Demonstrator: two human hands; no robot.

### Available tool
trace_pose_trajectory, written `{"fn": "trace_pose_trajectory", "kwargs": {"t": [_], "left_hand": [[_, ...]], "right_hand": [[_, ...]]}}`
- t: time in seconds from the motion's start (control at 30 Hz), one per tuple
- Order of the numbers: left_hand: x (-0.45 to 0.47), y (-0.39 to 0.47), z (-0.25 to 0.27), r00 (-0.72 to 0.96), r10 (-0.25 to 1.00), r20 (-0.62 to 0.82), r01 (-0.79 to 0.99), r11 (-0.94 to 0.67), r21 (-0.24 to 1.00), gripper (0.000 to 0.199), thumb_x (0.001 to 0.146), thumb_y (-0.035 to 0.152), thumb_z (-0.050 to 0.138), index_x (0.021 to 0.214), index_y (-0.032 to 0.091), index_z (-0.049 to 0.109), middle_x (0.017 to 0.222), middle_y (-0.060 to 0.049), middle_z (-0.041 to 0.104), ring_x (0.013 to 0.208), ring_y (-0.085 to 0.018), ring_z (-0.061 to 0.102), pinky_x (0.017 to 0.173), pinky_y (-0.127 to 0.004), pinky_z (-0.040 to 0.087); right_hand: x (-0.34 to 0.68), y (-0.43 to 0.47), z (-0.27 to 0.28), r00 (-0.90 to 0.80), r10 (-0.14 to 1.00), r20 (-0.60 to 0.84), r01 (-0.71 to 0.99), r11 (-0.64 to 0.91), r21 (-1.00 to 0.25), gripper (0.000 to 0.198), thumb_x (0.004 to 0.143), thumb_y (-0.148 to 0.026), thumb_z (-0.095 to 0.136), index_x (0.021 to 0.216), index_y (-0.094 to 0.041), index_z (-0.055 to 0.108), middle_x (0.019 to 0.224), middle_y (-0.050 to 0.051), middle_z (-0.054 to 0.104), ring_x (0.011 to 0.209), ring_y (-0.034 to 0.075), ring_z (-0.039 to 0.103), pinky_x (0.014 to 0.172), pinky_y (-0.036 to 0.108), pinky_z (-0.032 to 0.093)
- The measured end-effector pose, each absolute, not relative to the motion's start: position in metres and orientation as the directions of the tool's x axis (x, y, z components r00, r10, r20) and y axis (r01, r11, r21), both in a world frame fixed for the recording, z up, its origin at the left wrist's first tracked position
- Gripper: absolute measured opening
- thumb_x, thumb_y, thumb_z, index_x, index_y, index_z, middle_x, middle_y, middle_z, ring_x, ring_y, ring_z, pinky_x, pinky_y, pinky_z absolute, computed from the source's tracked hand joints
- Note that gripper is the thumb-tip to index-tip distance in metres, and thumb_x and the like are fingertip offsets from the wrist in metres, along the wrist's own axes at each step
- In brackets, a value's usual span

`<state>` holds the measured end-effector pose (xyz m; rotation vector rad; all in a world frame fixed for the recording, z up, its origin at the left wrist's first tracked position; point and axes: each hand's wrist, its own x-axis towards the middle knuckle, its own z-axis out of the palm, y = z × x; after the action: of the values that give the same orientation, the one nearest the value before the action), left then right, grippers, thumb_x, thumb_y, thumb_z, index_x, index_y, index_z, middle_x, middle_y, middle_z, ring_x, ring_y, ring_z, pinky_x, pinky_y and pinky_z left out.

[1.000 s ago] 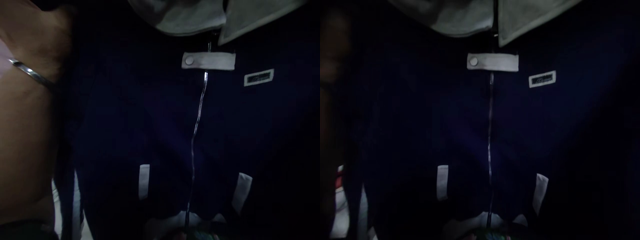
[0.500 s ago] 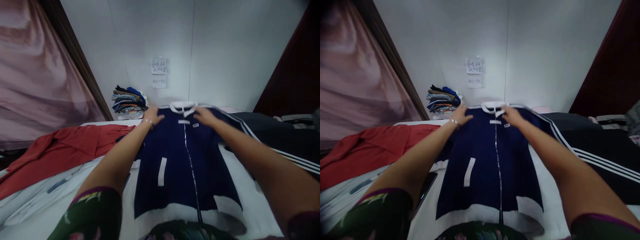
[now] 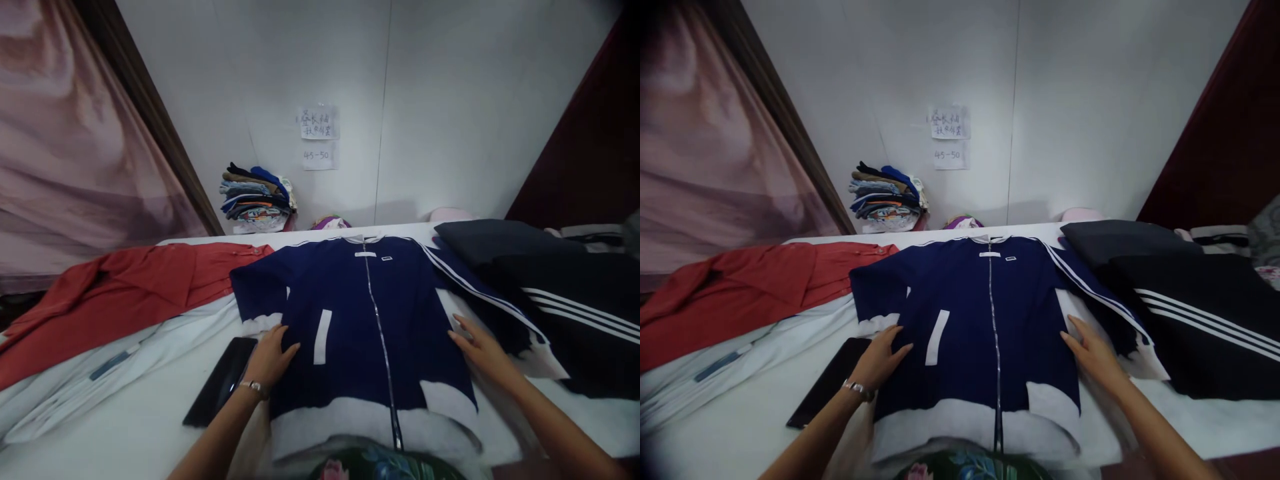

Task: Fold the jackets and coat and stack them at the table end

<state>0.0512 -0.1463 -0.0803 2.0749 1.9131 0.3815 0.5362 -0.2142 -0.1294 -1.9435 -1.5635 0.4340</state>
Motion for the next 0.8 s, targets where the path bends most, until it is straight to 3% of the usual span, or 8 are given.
{"fn": "trace_pose_trajectory", "kwargs": {"t": [0.1,0.27,0.37,0.47,0.6,0.7,0.8], "left_hand": [[0.054,-0.168,-0.086,-0.018,1.000,0.013,0.881,0.010,0.472,0.058,0.079,0.046,0.049,0.126,0.012,0.049,0.129,-0.016,0.054,0.120,-0.028,0.050,0.102,-0.039,0.037],[0.063,-0.184,-0.082,-0.138,0.983,-0.118,0.788,0.181,0.589,0.067,0.078,0.053,0.050,0.131,0.013,0.041,0.104,-0.014,0.066,0.098,-0.031,0.063,0.085,-0.041,0.046],[0.067,-0.188,-0.081,-0.170,0.970,-0.173,0.734,0.242,0.634,0.069,0.077,0.055,0.053,0.130,0.012,0.042,0.097,-0.013,0.069,0.093,-0.030,0.065,0.082,-0.039,0.047],[0.070,-0.194,-0.081,-0.179,0.965,-0.191,0.711,0.261,0.653,0.071,0.075,0.055,0.055,0.131,0.013,0.041,0.101,-0.014,0.069,0.095,-0.030,0.065,0.081,-0.038,0.047],[0.073,-0.201,-0.080,-0.172,0.967,-0.186,0.712,0.253,0.655,0.077,0.073,0.049,0.063,0.135,0.015,0.036,0.111,-0.014,0.066,0.100,-0.029,0.064,0.084,-0.037,0.046],[0.072,-0.202,-0.080,-0.149,0.976,-0.157,0.702,0.217,0.678,0.070,0.074,0.033,0.064,0.135,0.014,0.036,0.114,-0.014,0.064,0.103,-0.026,0.062,0.087,-0.035,0.045],[0.065,-0.202,-0.083,-0.157,0.982,-0.109,0.660,0.186,0.728,0.061,0.074,0.023,0.062,0.131,0.014,0.041,0.113,-0.012,0.065,0.102,-0.023,0.063,0.088,-0.033,0.046]], "right_hand": [[0.525,-0.239,-0.128,0.290,0.949,0.124,0.752,-0.146,-0.642,0.061,0.082,-0.056,0.043,0.129,-0.018,0.050,0.126,0.014,0.057,0.108,0.028,0.058,0.093,0.041,0.046],[0.475,-0.242,-0.096,0.150,0.959,0.241,0.895,-0.028,-0.446,0.053,0.086,-0.055,0.041,0.118,-0.017,0.061,0.114,0.014,0.061,0.110,0.030,0.055,0.095,0.044,0.043],[0.447,-0.236,-0.073,0.073,0.990,0.122,0.923,-0.021,-0.383,0.062,0.085,-0.061,0.039,0.125,-0.017,0.056,0.115,0.015,0.061,0.109,0.032,0.056,0.089,0.046,0.046],[0.428,-0.239,-0.061,-0.050,0.999,-0.011,0.916,0.041,-0.399,0.068,0.082,-0.067,0.040,0.134,-0.024,0.050,0.124,0.011,0.060,0.117,0.033,0.052,0.093,0.044,0.045],[0.419,-0.250,-0.067,-0.169,0.984,-0.050,0.919,0.139,-0.368,0.064,0.070,-0.060,0.058,0.129,-0.033,0.054,0.130,0.006,0.057,0.119,0.036,0.050,0.094,0.045,0.046],[0.443,-0.254,-0.081,-0.165,0.986,0.011,0.884,0.153,-0.441,0.048,0.072,-0.041,0.050,0.115,-0.026,0.066,0.120,0.009,0.063,0.106,0.033,0.060,0.088,0.045,0.050],[0.501,-0.261,-0.094,0.059,0.997,0.053,0.799,-0.015,-0.602,0.046,0.073,-0.036,0.039,0.106,-0.024,0.069,0.100,0.010,0.070,0.085,0.028,0.068,0.077,0.041,0.056]]}}
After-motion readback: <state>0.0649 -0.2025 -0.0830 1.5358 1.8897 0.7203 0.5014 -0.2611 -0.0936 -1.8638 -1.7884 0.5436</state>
